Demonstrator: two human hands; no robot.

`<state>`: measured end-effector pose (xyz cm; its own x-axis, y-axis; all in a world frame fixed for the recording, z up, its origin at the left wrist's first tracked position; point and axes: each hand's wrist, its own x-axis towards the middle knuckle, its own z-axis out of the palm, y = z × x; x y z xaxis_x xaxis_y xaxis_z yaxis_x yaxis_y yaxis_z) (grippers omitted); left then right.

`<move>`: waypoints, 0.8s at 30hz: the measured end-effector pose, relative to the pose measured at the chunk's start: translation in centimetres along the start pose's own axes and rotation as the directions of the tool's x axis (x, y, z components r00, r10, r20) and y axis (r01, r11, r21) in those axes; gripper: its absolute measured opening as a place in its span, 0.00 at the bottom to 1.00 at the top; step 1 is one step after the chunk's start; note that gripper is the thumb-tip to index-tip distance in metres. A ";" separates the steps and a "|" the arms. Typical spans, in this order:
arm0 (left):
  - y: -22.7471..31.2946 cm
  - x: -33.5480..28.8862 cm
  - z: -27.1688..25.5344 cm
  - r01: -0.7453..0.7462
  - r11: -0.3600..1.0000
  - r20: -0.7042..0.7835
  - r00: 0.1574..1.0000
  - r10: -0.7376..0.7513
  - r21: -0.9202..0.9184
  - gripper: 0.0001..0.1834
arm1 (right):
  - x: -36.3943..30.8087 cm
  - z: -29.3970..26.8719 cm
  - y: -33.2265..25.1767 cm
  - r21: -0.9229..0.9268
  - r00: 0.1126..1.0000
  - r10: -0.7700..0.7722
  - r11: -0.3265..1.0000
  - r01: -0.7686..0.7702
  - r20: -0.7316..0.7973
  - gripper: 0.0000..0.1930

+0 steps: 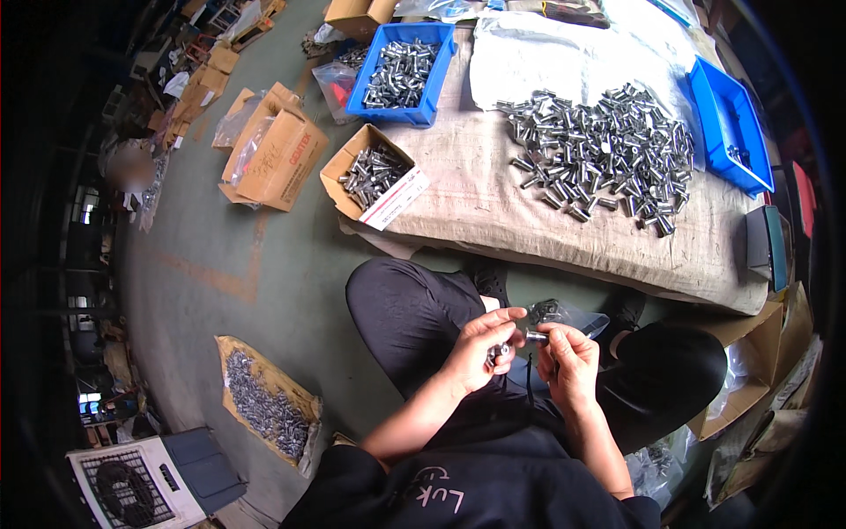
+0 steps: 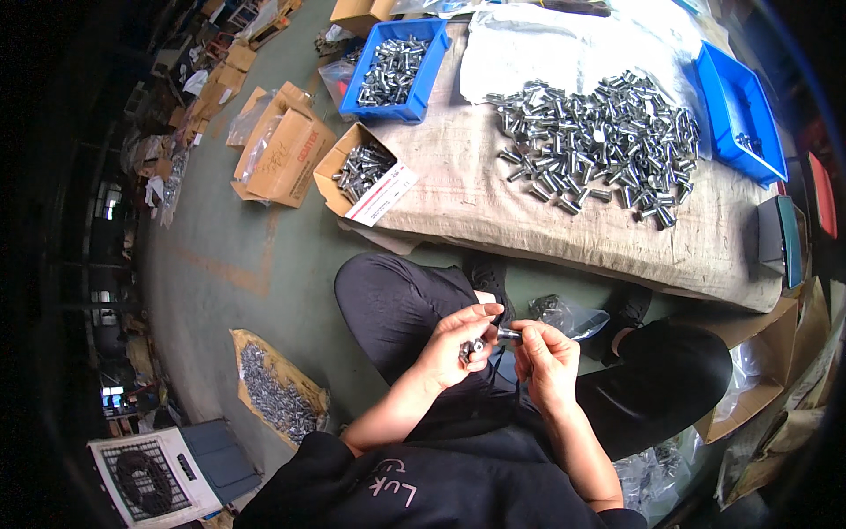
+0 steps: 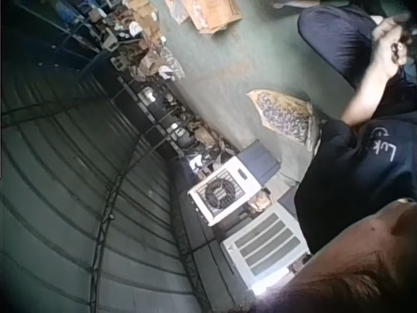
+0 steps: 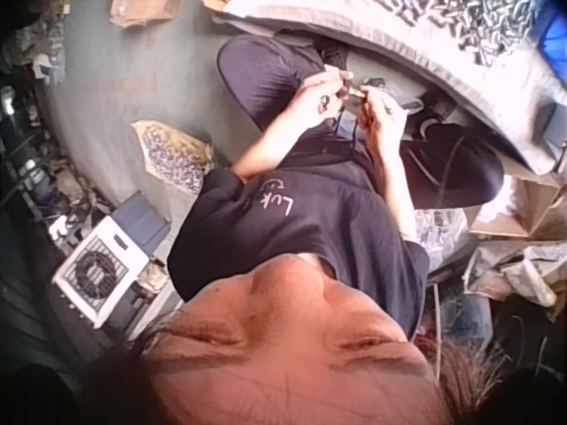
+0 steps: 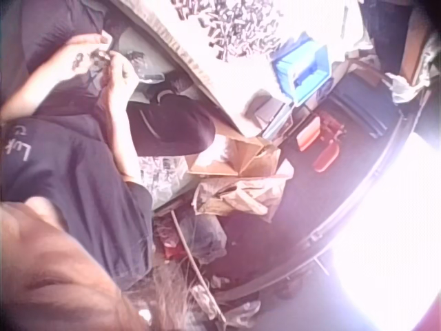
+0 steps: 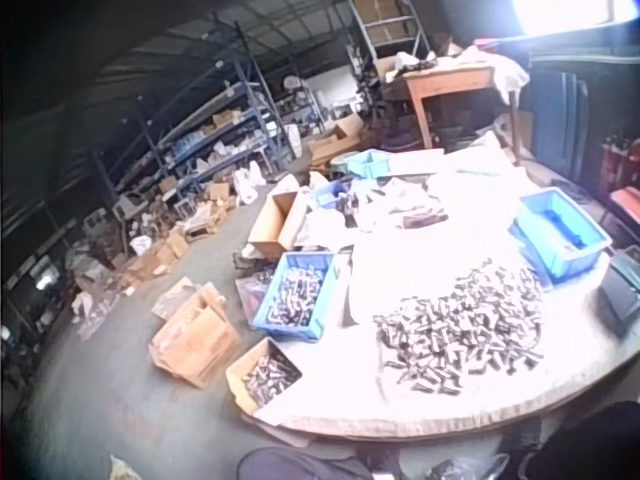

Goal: The person gathers metal components from a pile on the table and assembles fasteners by fitting small metal pins into cylindrical sleeves by hand.

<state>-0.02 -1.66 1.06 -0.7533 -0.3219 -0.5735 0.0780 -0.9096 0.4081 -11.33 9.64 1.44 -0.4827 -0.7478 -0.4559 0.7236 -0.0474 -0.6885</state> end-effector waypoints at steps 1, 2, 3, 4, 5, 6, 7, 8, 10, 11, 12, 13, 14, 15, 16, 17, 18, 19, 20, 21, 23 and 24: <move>0.2 -0.2 0.1 0.016 0.997 0.024 1.000 -0.018 0.079 0.12 | 0.1 -0.1 0.0 -0.014 1.000 -0.029 0.999 0.029 -0.003 0.10; 0.4 -0.4 0.0 -0.005 0.992 0.099 0.995 -0.008 0.126 0.16 | 0.1 -0.1 0.0 -0.027 0.998 -0.057 0.998 0.057 -0.010 0.09; 0.5 -0.6 0.1 0.006 0.992 0.100 0.995 -0.019 0.122 0.16 | 0.2 -0.1 0.1 -0.029 0.998 -0.055 0.998 0.055 -0.022 0.09; 0.6 -0.6 0.3 -0.030 0.978 0.104 0.995 0.009 0.207 0.16 | 0.4 -0.1 0.1 -0.053 0.998 -0.070 0.996 0.070 0.003 0.08; 0.8 -0.9 0.6 -0.065 0.956 0.108 0.994 0.035 0.287 0.16 | 0.4 0.0 0.0 -0.077 0.996 -0.079 0.994 0.081 0.027 0.08; 0.7 -1.0 0.7 -0.130 0.927 0.088 0.991 0.105 0.353 0.16 | 0.3 0.2 -0.2 -0.084 0.997 -0.072 0.994 0.074 0.034 0.07; 0.8 -1.3 1.1 -0.182 0.881 0.053 0.983 0.177 0.437 0.14 | 0.2 0.8 -0.3 -0.104 0.997 -0.073 0.992 0.075 0.024 0.07; 0.9 -1.4 1.1 -0.227 0.850 0.051 0.972 0.231 0.475 0.14 | 0.1 1.1 -0.4 -0.094 0.998 -0.050 0.994 0.052 0.027 0.08; 0.8 -1.5 0.9 -0.289 0.798 0.058 0.950 0.306 0.528 0.14 | 0.0 1.1 -0.3 -0.049 0.999 -0.028 0.998 0.029 0.021 0.08; 0.9 -1.5 0.7 -0.314 0.778 0.063 0.940 0.335 0.544 0.15 | 0.1 1.1 -0.1 -0.013 0.999 -0.027 1.000 0.027 0.020 0.09; 0.7 -1.6 0.7 -0.343 0.756 0.069 0.927 0.369 0.557 0.15 | 0.1 1.1 0.0 0.012 0.999 -0.028 1.000 0.028 0.027 0.09; 0.5 -1.6 0.8 -0.337 0.761 0.071 0.930 0.360 0.555 0.15 | -0.1 0.9 0.1 0.011 0.999 -0.029 1.000 0.029 0.016 0.09; 0.3 -1.7 0.9 -0.370 0.730 0.087 0.915 0.395 0.575 0.15 | -0.2 0.8 0.2 0.028 1.000 -0.020 0.999 0.019 0.012 0.08; 0.3 -1.8 0.9 -0.403 0.696 0.104 0.897 0.430 0.594 0.15 | -0.3 0.7 0.3 0.045 1.000 -0.010 0.999 0.010 0.009 0.08; 0.2 -1.8 0.9 -0.406 0.700 0.107 0.896 0.431 0.587 0.15 | -0.3 0.8 0.3 0.048 1.000 -0.012 0.999 0.012 0.007 0.08; 0.0 -1.9 0.8 -0.404 0.700 0.107 0.897 0.428 0.589 0.15 | -0.5 0.7 0.2 0.040 1.000 -0.001 0.999 0.000 0.018 0.08; -0.1 -2.0 0.8 -0.394 0.730 0.090 0.904 0.418 0.559 0.15 | -0.6 0.7 0.2 0.032 1.000 0.011 0.999 -0.012 0.030 0.07; -0.1 -2.1 0.8 -0.382 0.758 0.074 0.910 0.407 0.529 0.15 | -0.8 0.7 0.3 0.035 1.000 0.010 0.999 -0.011 0.028 0.07; -0.2 -2.1 0.8 -0.380 0.757 0.075 0.911 0.405 0.531 0.15 | -0.9 0.7 0.4 0.005 0.999 -0.030 1.000 0.030 0.026 0.07; -0.3 -2.2 0.8 -0.369 0.771 0.064 0.916 0.395 0.518 0.15 | -1.0 0.7 0.4 -0.025 0.997 -0.070 0.997 0.070 0.024 0.07; -0.3 -2.3 0.9 -0.355 0.785 0.053 0.922 0.383 0.508 0.15 | -1.3 0.9 0.1 -0.054 0.995 -0.098 0.994 0.100 0.022 0.07; -0.3 -2.4 1.0 -0.349 0.794 0.041 0.924 0.380 0.498 0.15 | -1.4 1.0 0.0 -0.085 0.992 -0.126 0.988 0.128 0.023 0.07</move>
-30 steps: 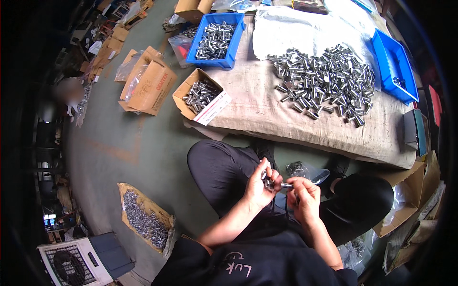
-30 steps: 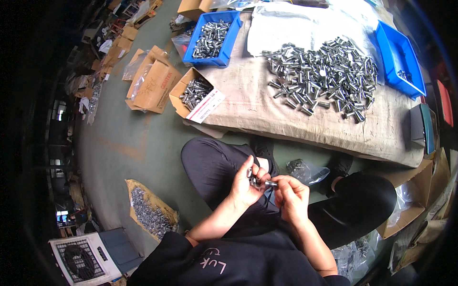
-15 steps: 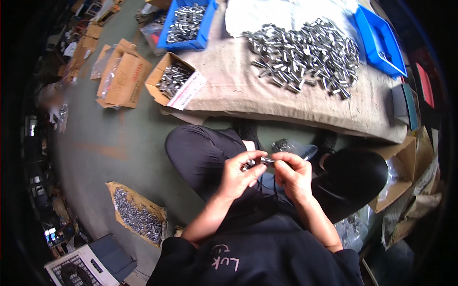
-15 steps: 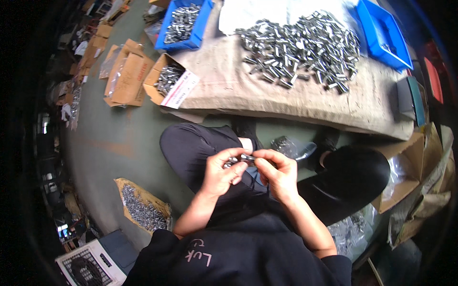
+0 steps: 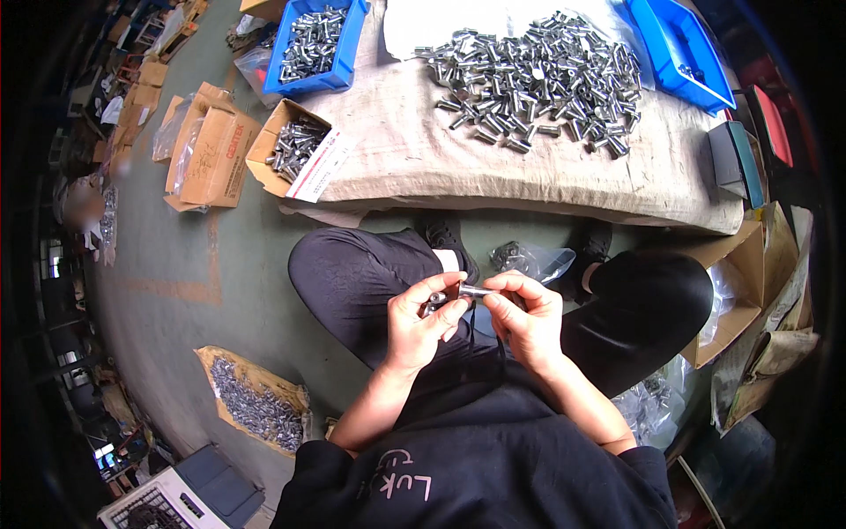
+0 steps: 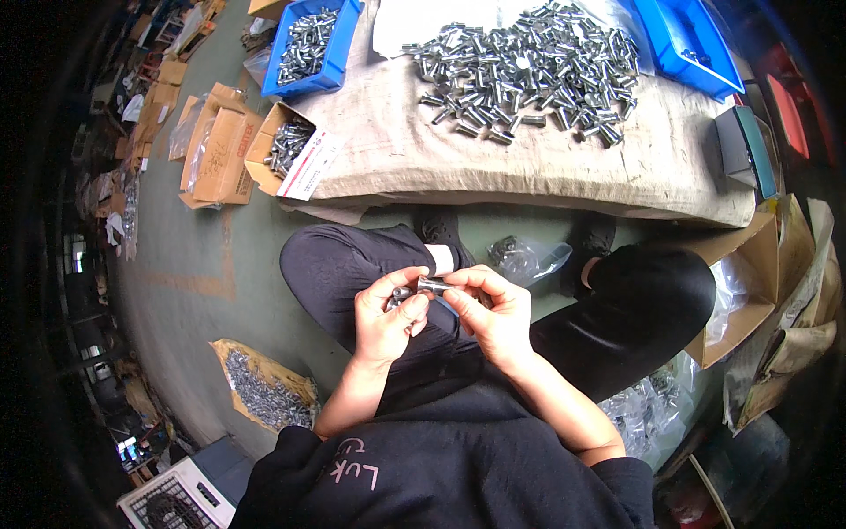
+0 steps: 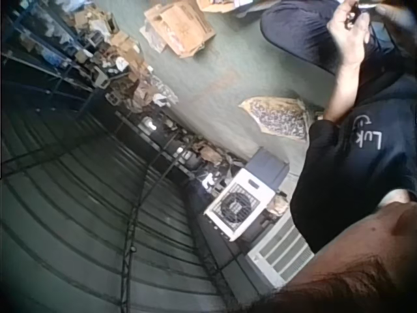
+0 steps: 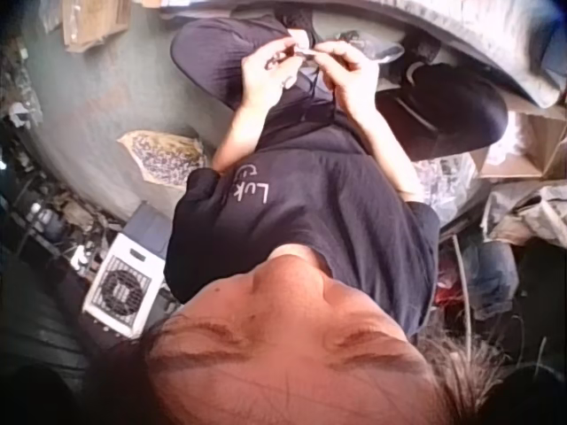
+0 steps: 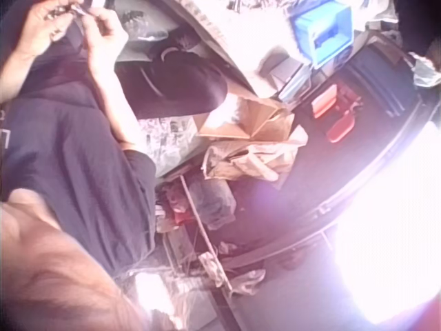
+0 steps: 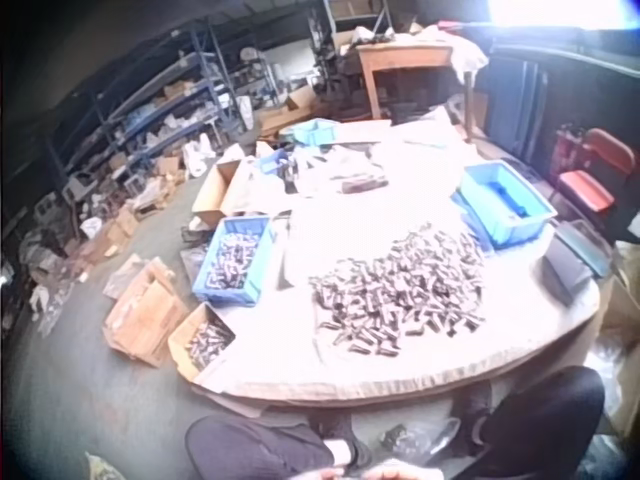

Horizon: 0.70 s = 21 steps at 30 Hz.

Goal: The person gathers metal components from a pile on the table and assembles fasteners by fitting small metal pins into cylindrical sleeves by hand.

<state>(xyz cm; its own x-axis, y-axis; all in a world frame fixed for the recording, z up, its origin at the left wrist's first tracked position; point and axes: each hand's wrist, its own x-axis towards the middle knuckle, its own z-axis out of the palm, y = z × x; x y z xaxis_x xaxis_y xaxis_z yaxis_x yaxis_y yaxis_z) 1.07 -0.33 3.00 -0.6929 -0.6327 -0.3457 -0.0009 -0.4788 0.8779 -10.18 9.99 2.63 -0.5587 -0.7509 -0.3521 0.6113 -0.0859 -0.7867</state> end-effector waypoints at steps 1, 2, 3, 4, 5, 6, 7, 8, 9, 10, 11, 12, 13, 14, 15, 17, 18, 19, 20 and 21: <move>0.0 0.0 0.1 0.009 1.000 -0.009 1.000 -0.009 -0.011 0.15 | 0.0 0.0 0.1 0.002 1.000 0.001 1.000 -0.001 -0.002 0.07; 0.0 -0.1 -0.1 0.010 1.000 -0.008 1.000 -0.010 -0.010 0.15 | 0.1 0.1 0.1 -0.048 0.997 -0.079 0.996 0.079 0.012 0.08; 0.0 0.0 -0.3 0.011 0.999 0.026 1.000 -0.009 -0.047 0.16 | 0.1 0.1 0.1 -0.096 0.987 -0.157 0.983 0.159 0.029 0.09; 0.0 0.0 -0.4 0.012 0.996 0.060 0.998 -0.007 -0.083 0.17 | 0.0 0.2 0.2 -0.095 0.987 -0.157 0.983 0.159 0.027 0.09; 0.0 0.0 -0.5 0.015 0.996 0.062 0.998 -0.009 -0.083 0.17 | -0.1 0.2 0.2 -0.116 0.979 -0.202 0.972 0.204 0.034 0.09; 0.0 0.0 -0.5 0.027 0.995 0.058 0.998 -0.021 -0.097 0.17 | -0.1 0.2 0.2 -0.137 0.968 -0.246 0.959 0.249 0.042 0.10; 0.0 0.0 -0.5 0.039 0.993 0.055 0.998 -0.033 -0.110 0.17 | -0.1 0.3 0.2 -0.138 0.969 -0.245 0.959 0.249 0.039 0.10; 0.1 0.0 -0.5 0.041 0.993 0.055 0.998 -0.035 -0.110 0.17 | -0.2 0.3 0.1 -0.121 0.982 -0.185 0.975 0.187 0.028 0.10; 0.3 -0.1 -0.5 0.047 0.991 0.051 0.998 -0.041 -0.123 0.17 | -0.2 0.4 0.1 -0.103 0.992 -0.123 0.987 0.124 0.018 0.11; 0.4 -0.1 -0.5 0.052 0.989 0.046 0.998 -0.046 -0.136 0.17 | -0.1 0.4 0.0 -0.103 0.992 -0.122 0.987 0.123 0.017 0.11; 0.4 -0.1 -0.4 0.055 0.989 0.047 0.998 -0.049 -0.137 0.17 | -0.1 0.4 0.1 -0.055 0.999 -0.046 0.997 0.046 0.002 0.11; 0.4 -0.1 -0.4 0.035 0.994 0.054 0.998 -0.030 -0.105 0.17 | 0.0 0.4 0.1 -0.006 1.000 0.030 1.000 -0.030 -0.008 0.12; 0.4 -0.1 -0.4 0.015 0.997 0.061 0.998 -0.010 -0.074 0.16 | 0.0 0.3 0.3 -0.007 0.999 0.031 1.000 -0.031 -0.010 0.12; 0.4 -0.1 -0.5 0.016 0.997 0.062 0.998 -0.012 -0.074 0.16 | 0.0 0.1 0.6 0.002 1.000 0.028 1.000 -0.028 0.009 0.11; 0.4 -0.1 -0.5 -0.005 1.000 0.072 0.997 0.003 0.029 0.16 | 0.0 0.0 0.8 0.012 0.999 0.024 1.000 -0.025 0.028 0.11; 0.4 -0.2 -0.6 -0.027 0.991 0.084 0.996 0.016 0.132 0.16 | 0.0 0.0 0.8 0.016 0.999 0.032 0.999 -0.032 0.026 0.11; 0.4 -0.2 -0.6 -0.045 0.988 0.085 0.996 0.033 0.150 0.16 | 0.0 0.0 0.9 0.021 0.999 0.039 0.999 -0.040 0.025 0.11; 0.4 -0.3 -0.5 -0.064 0.984 0.087 0.995 0.049 0.168 0.16 | 0.0 0.0 0.8 0.021 0.999 0.040 0.999 -0.041 0.025 0.11; 0.4 -0.3 -0.5 -0.064 0.984 0.084 0.995 0.050 0.169 0.16 | 0.1 0.0 0.8 0.025 0.999 0.036 0.999 -0.037 0.032 0.10; 0.4 -0.3 -0.3 -0.036 0.997 0.076 0.997 0.030 0.075 0.18 | 0.2 0.0 0.8 0.030 0.999 0.032 0.999 -0.034 0.040 0.10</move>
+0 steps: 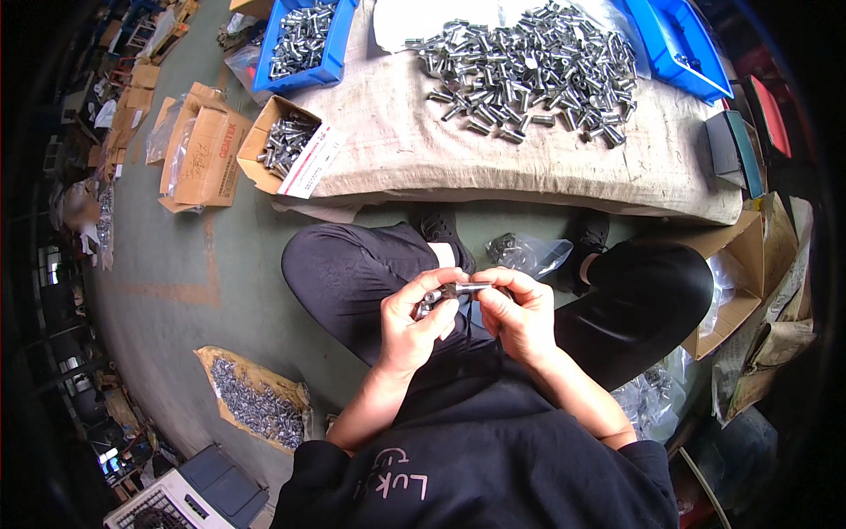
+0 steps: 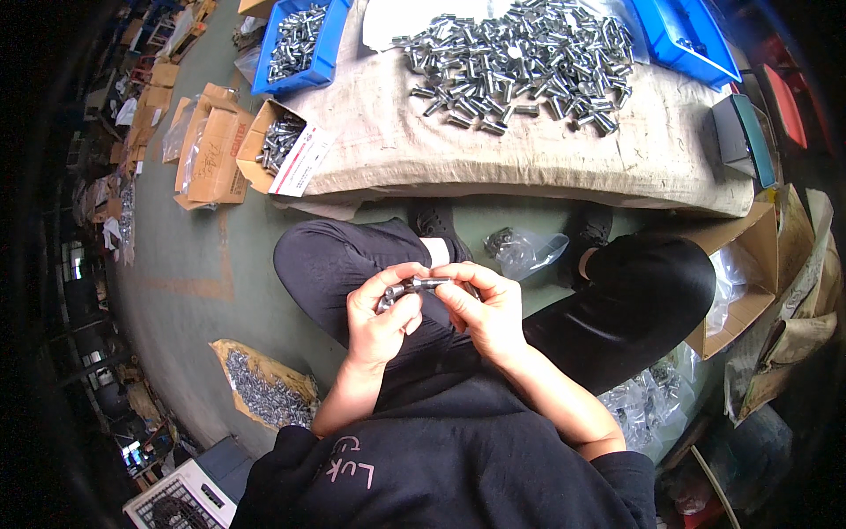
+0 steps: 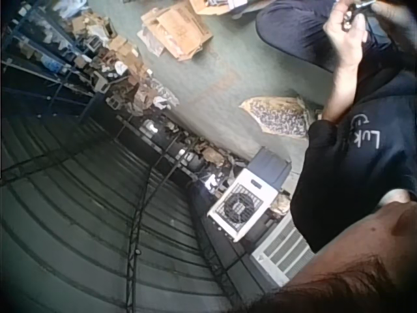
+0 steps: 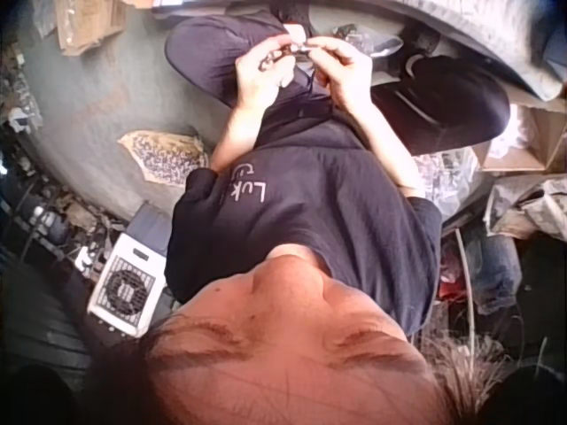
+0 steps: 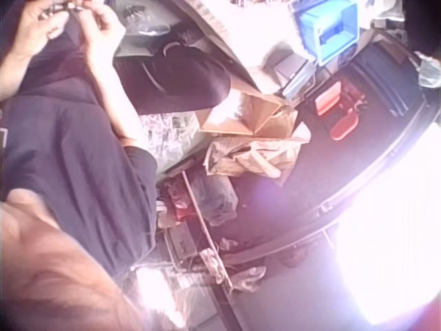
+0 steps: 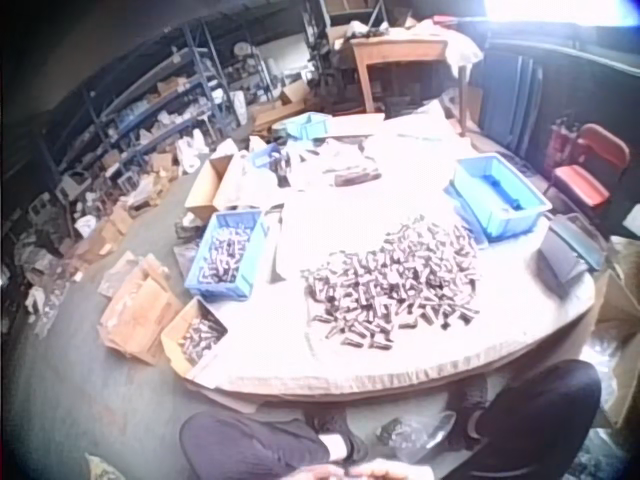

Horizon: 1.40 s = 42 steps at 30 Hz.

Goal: The person gathers metal components from a pile on the table and assembles fasteners by fitting small metal pins into cylindrical sleeves by hand.

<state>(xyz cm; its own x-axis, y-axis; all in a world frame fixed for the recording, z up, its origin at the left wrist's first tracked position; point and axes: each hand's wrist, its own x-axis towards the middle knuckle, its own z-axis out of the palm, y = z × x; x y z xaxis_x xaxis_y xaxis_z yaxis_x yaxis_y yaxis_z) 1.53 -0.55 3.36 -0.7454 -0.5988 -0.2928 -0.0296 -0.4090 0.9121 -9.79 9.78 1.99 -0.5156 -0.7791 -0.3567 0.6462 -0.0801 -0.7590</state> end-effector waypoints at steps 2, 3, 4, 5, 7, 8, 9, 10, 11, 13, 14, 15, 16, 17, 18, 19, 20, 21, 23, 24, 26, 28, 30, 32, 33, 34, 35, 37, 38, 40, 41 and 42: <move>0.3 0.1 0.3 0.019 0.995 -0.007 1.000 -0.020 -0.098 0.20 | 0.1 -0.5 0.1 0.191 0.997 0.050 0.980 -0.058 0.051 0.10; 0.7 0.3 0.6 0.062 0.979 0.014 0.998 -0.060 -0.193 0.21 | 0.2 -0.8 0.1 0.371 0.991 0.087 0.921 -0.121 0.106 0.10; 0.9 0.4 0.7 0.105 0.953 0.038 0.994 -0.098 -0.286 0.22 | 0.3 -1.1 -0.2 0.436 0.985 0.132 0.884 -0.167 0.110 0.07; 0.8 0.5 0.4 0.135 0.946 0.080 0.990 -0.117 -0.294 0.25 | 0.5 -0.8 -0.7 0.514 0.979 0.137 0.835 -0.197 0.152 0.06; 1.0 0.3 0.5 0.153 0.952 0.072 0.988 -0.139 -0.264 0.25 | 0.9 -0.5 -1.2 0.555 0.965 0.139 0.796 -0.241 0.220 0.05; 1.0 0.3 0.6 0.167 0.957 0.060 0.986 -0.157 -0.235 0.26 | 0.8 -0.6 -1.0 0.555 0.965 0.140 0.795 -0.244 0.222 0.05; 0.8 0.2 0.5 0.167 0.958 0.058 0.986 -0.158 -0.235 0.26 | 0.7 -0.7 -0.7 0.347 0.963 0.202 0.903 -0.254 0.181 0.05; 0.4 0.2 0.4 0.011 0.995 0.043 0.999 -0.016 0.099 0.26 | 0.5 -0.8 -0.5 0.119 0.960 0.251 0.957 -0.266 0.126 0.05; 0.4 0.3 0.5 -0.143 0.896 0.077 0.990 0.121 0.420 0.27 | 0.3 0.1 -0.9 -0.033 0.971 0.227 0.974 -0.225 0.070 0.05; 1.1 0.2 0.9 -0.189 0.737 0.114 0.982 0.152 0.648 0.26 | 0.5 0.2 0.0 -0.282 0.996 0.036 0.959 -0.011 0.085 0.08; 1.4 0.0 1.2 -0.197 0.672 0.141 0.980 0.138 0.714 0.26 | 0.5 0.3 0.6 -0.378 0.991 -0.097 0.917 0.127 0.098 0.09; 1.5 0.0 1.4 -0.199 0.673 0.143 0.980 0.139 0.712 0.26 | 0.5 0.6 0.4 -0.412 0.991 -0.110 0.902 0.129 0.070 0.08; 1.6 -0.1 1.6 -0.223 0.670 0.157 0.975 0.159 0.708 0.26 | 0.3 0.5 0.2 -0.413 0.991 -0.112 0.901 0.130 0.068 0.08; 1.6 -0.1 1.6 -0.244 0.666 0.166 0.970 0.178 0.705 0.25 | 0.3 0.4 0.1 -0.299 0.998 -0.038 0.953 0.048 0.041 0.07; 1.6 0.0 1.5 -0.243 0.666 0.165 0.970 0.179 0.705 0.25 | 0.2 0.2 0.0 -0.179 0.999 0.039 0.983 -0.035 0.022 0.07; 1.5 0.0 1.4 -0.262 0.730 0.143 0.964 0.223 0.631 0.25 | 0.1 -0.3 -0.2 -0.063 0.990 0.134 0.989 -0.131 0.050 0.07; 1.3 0.1 1.3 -0.284 0.786 0.117 0.957 0.264 0.549 0.24 | 0.3 -0.3 0.0 0.075 0.991 0.109 0.991 -0.114 0.071 0.08; 1.1 0.0 1.2 -0.228 0.864 0.051 0.972 0.230 0.449 0.22 | 0.2 -0.3 -0.3 0.127 0.989 0.127 0.983 -0.136 0.076 0.08; 1.1 0.0 0.8 -0.079 0.956 -0.003 0.997 0.083 0.283 0.18 | 0.3 -0.1 -0.7 0.177 0.986 0.144 0.972 -0.156 0.081 0.09; 1.1 0.0 0.8 -0.006 0.986 -0.023 1.000 0.009 0.169 0.17 | 0.2 -0.1 -0.6 0.190 0.990 0.122 0.972 -0.135 0.075 0.09; 1.0 -0.1 0.5 0.040 0.994 -0.001 0.999 -0.040 0.100 0.17 | 0.2 -0.2 -0.3 0.203 0.992 0.100 0.973 -0.113 0.071 0.09; 0.7 -0.2 0.3 0.086 0.996 0.024 0.996 -0.087 0.033 0.17 | 0.1 -0.5 -0.1 0.136 0.997 0.055 0.989 -0.061 0.048 0.09; 0.2 -0.2 0.3 0.039 0.999 0.004 0.999 -0.039 0.036 0.17 | -0.1 -0.5 0.1 0.067 0.998 0.030 0.997 -0.033 0.047 0.09; 0.1 -0.1 0.3 0.044 0.998 -0.022 0.999 -0.043 0.043 0.16 | -0.2 -0.4 0.1 -0.003 0.999 0.005 1.000 -0.005 0.048 0.10; 0.1 -0.1 0.2 0.048 0.998 -0.047 0.998 -0.046 0.050 0.16 | -0.2 -0.3 0.0 -0.006 0.999 0.012 1.000 -0.012 0.039 0.10; 0.2 0.0 0.4 0.049 0.998 -0.048 0.998 -0.047 0.050 0.16 | -0.2 -0.3 -0.1 -0.009 0.999 0.020 1.000 -0.019 0.030 0.10; 0.5 0.0 0.8 -0.007 0.997 -0.058 0.998 0.012 0.083 0.15 | -0.2 -0.3 -0.1 -0.009 0.999 0.020 1.000 -0.019 0.030 0.10; 0.5 0.0 0.8 -0.062 0.991 -0.067 0.995 0.070 0.116 0.15 | -0.1 -0.4 0.0 0.026 0.999 0.019 0.999 -0.020 0.042 0.10; 0.2 0.0 0.3 -0.102 0.971 -0.046 0.992 0.115 0.214 0.16 | -0.1 -0.4 0.0 0.026 0.999 0.019 0.999 -0.020 0.040 0.10; 0.0 0.1 0.1 -0.143 0.941 -0.020 0.988 0.156 0.308 0.16 | -0.2 -0.3 0.0 0.058 0.999 0.017 0.998 -0.019 0.033 0.10; 0.0 0.1 0.2 -0.141 0.952 -0.031 0.987 0.155 0.272 0.16 | -0.2 -0.4 0.0 0.058 0.999 0.018 0.998 -0.020 0.034 0.10; 0.1 0.1 0.2 -0.140 0.962 -0.043 0.987 0.154 0.235 0.15 | -0.2 -0.4 0.1 0.054 0.999 0.019 0.998 -0.020 0.028 0.11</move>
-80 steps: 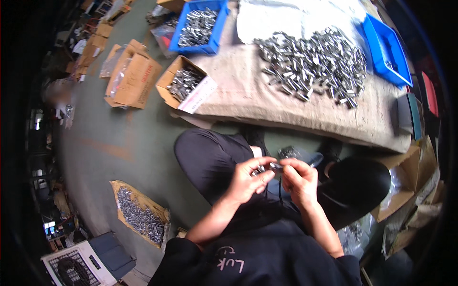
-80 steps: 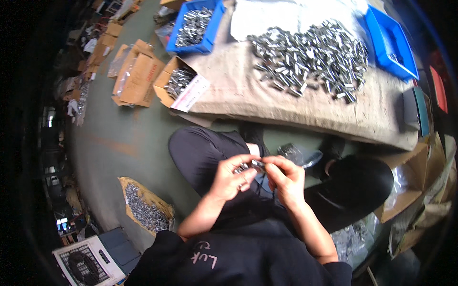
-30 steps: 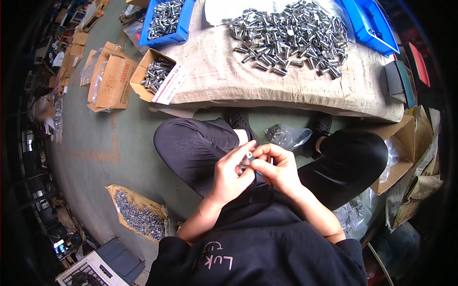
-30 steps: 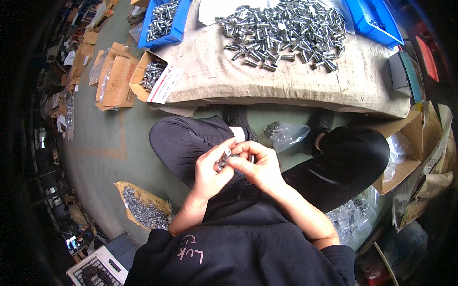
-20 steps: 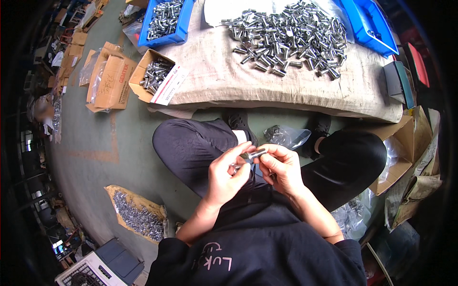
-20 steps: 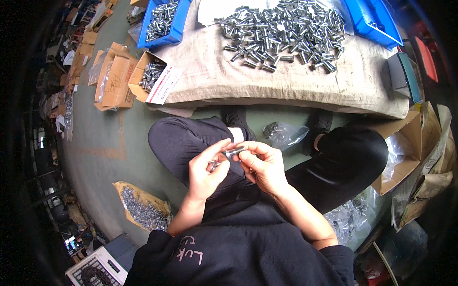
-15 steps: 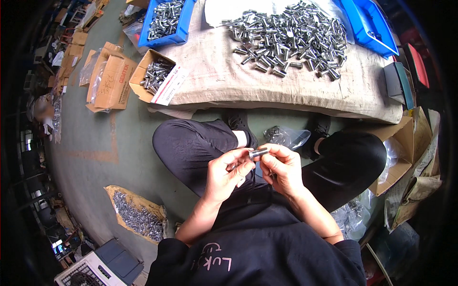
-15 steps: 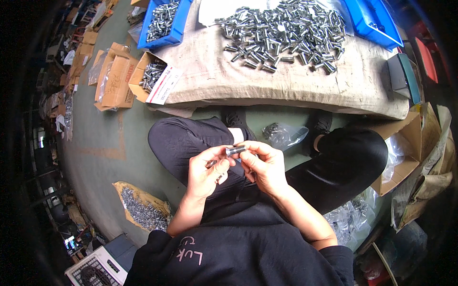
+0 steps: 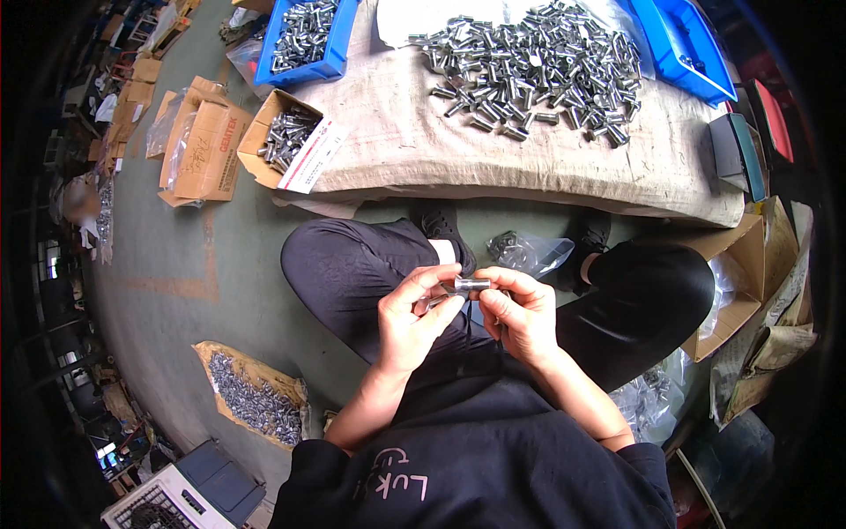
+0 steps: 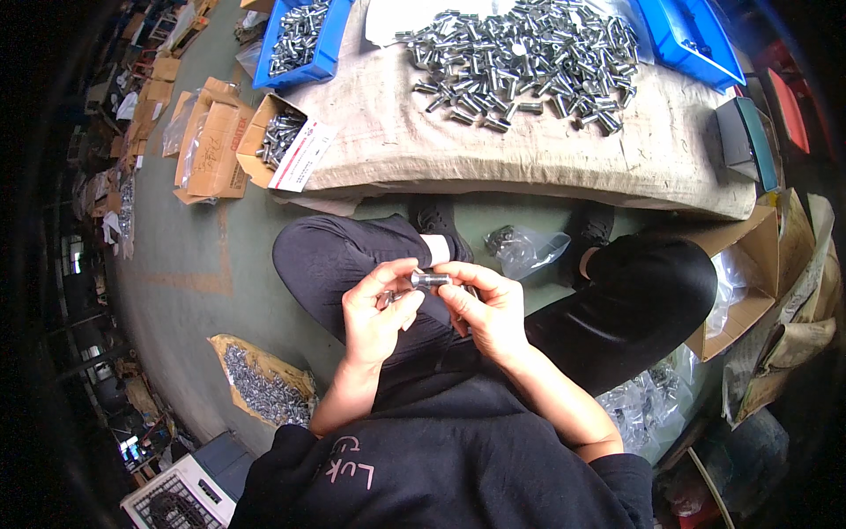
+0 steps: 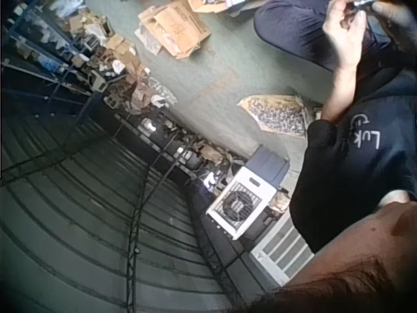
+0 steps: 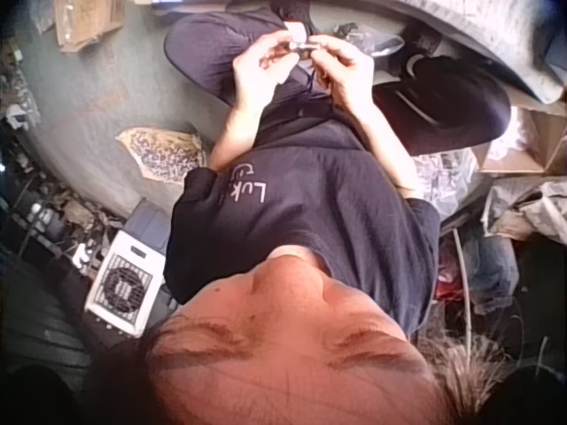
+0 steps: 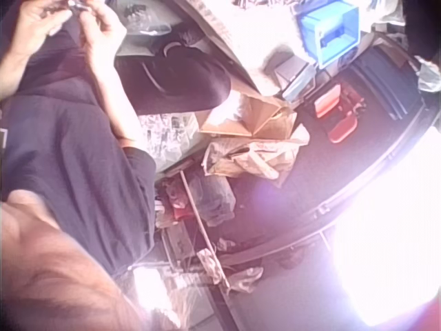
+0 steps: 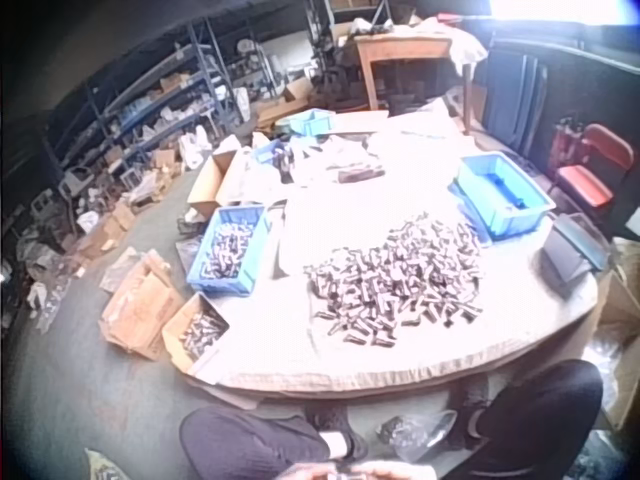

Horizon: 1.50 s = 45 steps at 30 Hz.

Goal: The person gathers metal components from a pile on the table and assembles fasteners by fitting small metal pins into cylindrical sleeves by hand.

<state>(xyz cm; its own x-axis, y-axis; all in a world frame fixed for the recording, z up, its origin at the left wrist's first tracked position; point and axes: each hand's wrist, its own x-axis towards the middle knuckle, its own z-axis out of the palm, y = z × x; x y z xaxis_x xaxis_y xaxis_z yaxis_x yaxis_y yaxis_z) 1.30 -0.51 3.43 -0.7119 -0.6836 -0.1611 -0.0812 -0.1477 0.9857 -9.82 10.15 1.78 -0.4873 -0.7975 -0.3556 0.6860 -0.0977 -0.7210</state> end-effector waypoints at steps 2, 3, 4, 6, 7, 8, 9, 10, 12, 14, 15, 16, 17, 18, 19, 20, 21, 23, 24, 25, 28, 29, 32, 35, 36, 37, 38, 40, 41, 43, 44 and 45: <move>0.7 0.0 0.2 0.095 0.985 -0.001 0.995 -0.096 -0.147 0.15 | 0.0 -0.1 0.2 -0.005 1.000 0.001 1.000 -0.001 -0.006 0.11; 0.9 0.1 0.3 0.185 0.939 0.013 0.982 -0.190 -0.290 0.15 | 0.0 -0.3 0.3 -0.001 1.000 -0.011 1.000 0.011 0.001 0.11; 0.6 0.1 0.3 0.186 0.938 0.014 0.982 -0.190 -0.291 0.15 | 0.0 -0.4 0.3 0.002 1.000 -0.023 1.000 0.023 0.008 0.11; 0.1 0.0 -0.1 0.242 0.940 0.024 0.970 -0.244 -0.242 0.14 | 0.0 -0.3 0.3 -0.003 1.000 -0.020 1.000 0.020 0.006 0.11; 0.1 0.0 -0.3 0.243 0.939 0.023 0.969 -0.244 -0.243 0.14 | 0.0 -0.2 0.3 -0.007 1.000 -0.019 1.000 0.019 0.004 0.11; 0.1 0.0 -0.4 0.202 0.955 0.038 0.979 -0.199 -0.218 0.14 | 0.0 -0.2 0.4 -0.008 1.000 -0.017 1.000 0.017 0.003 0.11; 0.0 0.0 -0.5 0.161 0.968 0.053 0.987 -0.154 -0.193 0.14 | 0.0 -0.2 0.4 0.016 1.000 -0.009 1.000 0.008 0.001 0.11; 0.1 0.1 -0.4 0.162 0.968 0.052 0.987 -0.155 -0.193 0.14 | 0.1 -0.1 0.4 0.039 1.000 0.000 0.999 0.000 0.000 0.11; 0.2 0.3 -0.3 -0.008 1.000 0.042 0.999 0.007 0.021 0.13 | 0.2 -0.1 0.3 0.086 1.000 0.028 0.996 -0.027 -0.007 0.11; 0.2 0.3 -0.2 0.020 0.999 0.066 0.998 -0.018 -0.028 0.14 | 0.3 -0.3 0.3 0.134 0.998 0.056 0.990 -0.054 -0.010 0.11; 0.2 0.3 -0.2 0.048 0.996 0.091 0.995 -0.041 -0.075 0.15 | 0.4 -0.7 0.2 0.260 0.994 0.109 0.959 -0.114 0.034 0.11; 0.3 0.3 -0.1 0.048 0.996 0.091 0.995 -0.041 -0.075 0.15 | 0.5 -0.9 0.2 0.378 0.984 0.155 0.909 -0.175 0.084 0.11; 0.5 0.3 0.2 0.137 0.948 0.090 0.989 -0.116 -0.286 0.16 | 0.6 -0.8 0.2 0.475 0.985 0.121 0.864 -0.165 0.121 0.10; 0.7 0.4 0.4 0.215 0.849 0.104 0.977 -0.188 -0.483 0.18 | 0.9 -0.8 -0.1 0.539 0.972 0.095 0.819 -0.198 0.213 0.09; 0.6 0.5 0.2 0.233 0.850 0.167 0.971 -0.173 -0.473 0.21 | 1.0 -0.5 -0.4 0.528 0.967 0.106 0.821 -0.217 0.233 0.08; 0.7 0.6 0.4 0.233 0.850 0.166 0.971 -0.174 -0.473 0.21 | 1.0 -0.3 -0.6 0.518 0.961 0.117 0.822 -0.236 0.252 0.07; 1.0 0.7 0.7 0.246 0.825 0.130 0.969 -0.208 -0.509 0.21 | 0.8 -0.7 -0.3 0.384 0.956 0.174 0.887 -0.256 0.236 0.06; 1.0 0.8 0.8 0.255 0.799 0.094 0.965 -0.244 -0.544 0.21 | 0.4 -0.5 0.1 0.037 0.959 0.234 0.969 -0.242 0.163 0.05; 0.5 0.7 0.5 0.227 0.841 0.094 0.974 -0.207 -0.492 0.20 | 0.2 0.3 -0.6 -0.136 0.966 0.207 0.973 -0.187 0.152 0.07; 0.3 0.7 0.3 0.196 0.878 0.097 0.981 -0.171 -0.437 0.20 | 0.3 0.7 -0.2 -0.199 0.984 0.095 0.978 -0.064 0.153 0.08; 0.5 0.7 0.4 0.091 0.984 0.053 0.995 -0.083 -0.152 0.19 | 0.1 0.3 1.4 -0.303 0.991 -0.055 0.949 0.089 0.118 0.11; 0.4 0.7 0.4 0.090 0.984 0.051 0.995 -0.083 -0.151 0.19 | 0.0 0.4 1.7 -0.302 0.989 -0.110 0.944 0.136 0.103 0.11; -0.2 0.7 0.8 -0.036 0.999 0.017 0.999 0.035 0.038 0.17 | -0.1 0.9 1.3 -0.356 0.976 -0.181 0.910 0.213 0.121 0.11; -0.1 0.7 1.0 -0.048 0.990 0.001 0.999 0.048 0.131 0.16 | 0.1 0.8 0.7 -0.470 0.954 -0.240 0.831 0.297 0.179 0.10; -0.1 0.7 1.0 -0.048 0.990 0.001 0.999 0.048 0.131 0.16 | 0.1 0.7 0.6 -0.526 0.937 -0.282 0.775 0.350 0.207 0.10; -0.2 0.7 1.0 -0.033 0.993 0.021 0.999 0.031 0.113 0.16 | 0.1 0.8 0.8 -0.526 0.937 -0.282 0.775 0.350 0.207 0.10; -0.2 0.7 1.0 -0.020 0.995 0.041 0.999 0.016 0.096 0.16 | 0.0 0.9 0.9 -0.444 0.951 -0.262 0.841 0.310 0.167 0.09; -0.5 0.8 0.9 -0.040 0.992 0.064 0.997 0.033 0.116 0.17 | 0.1 0.9 0.8 -0.356 0.963 -0.238 0.895 0.269 0.128 0.08; -0.5 0.9 0.9 -0.058 0.989 0.085 0.995 0.047 0.138 0.18 | 0.4 0.7 0.4 -0.462 0.938 -0.291 0.816 0.347 0.190 0.08; 0.1 0.8 1.0 0.038 0.998 0.088 0.995 -0.043 0.058 0.20 | 0.3 0.9 -0.1 -0.553 0.907 -0.333 0.719 0.421 0.257 0.08; 0.4 0.7 1.1 0.131 0.991 0.099 0.987 -0.129 -0.022 0.23 | 0.1 1.1 -0.5 -0.375 0.955 -0.236 0.882 0.287 0.178 0.08; 0.0 0.7 0.9 0.191 0.971 0.111 0.978 -0.176 -0.143 0.24 | -0.1 1.3 -0.6 -0.164 0.985 -0.117 0.977 0.136 0.123 0.09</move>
<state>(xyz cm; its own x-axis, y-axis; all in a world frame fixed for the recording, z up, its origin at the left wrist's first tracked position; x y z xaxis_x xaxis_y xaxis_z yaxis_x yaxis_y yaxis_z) 0.20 -0.33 3.40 -0.7596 -0.5631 -0.3255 -0.1153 -0.3759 0.9195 -9.53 9.54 3.01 -0.4939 -0.8478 -0.1930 0.5151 -0.1064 -0.8505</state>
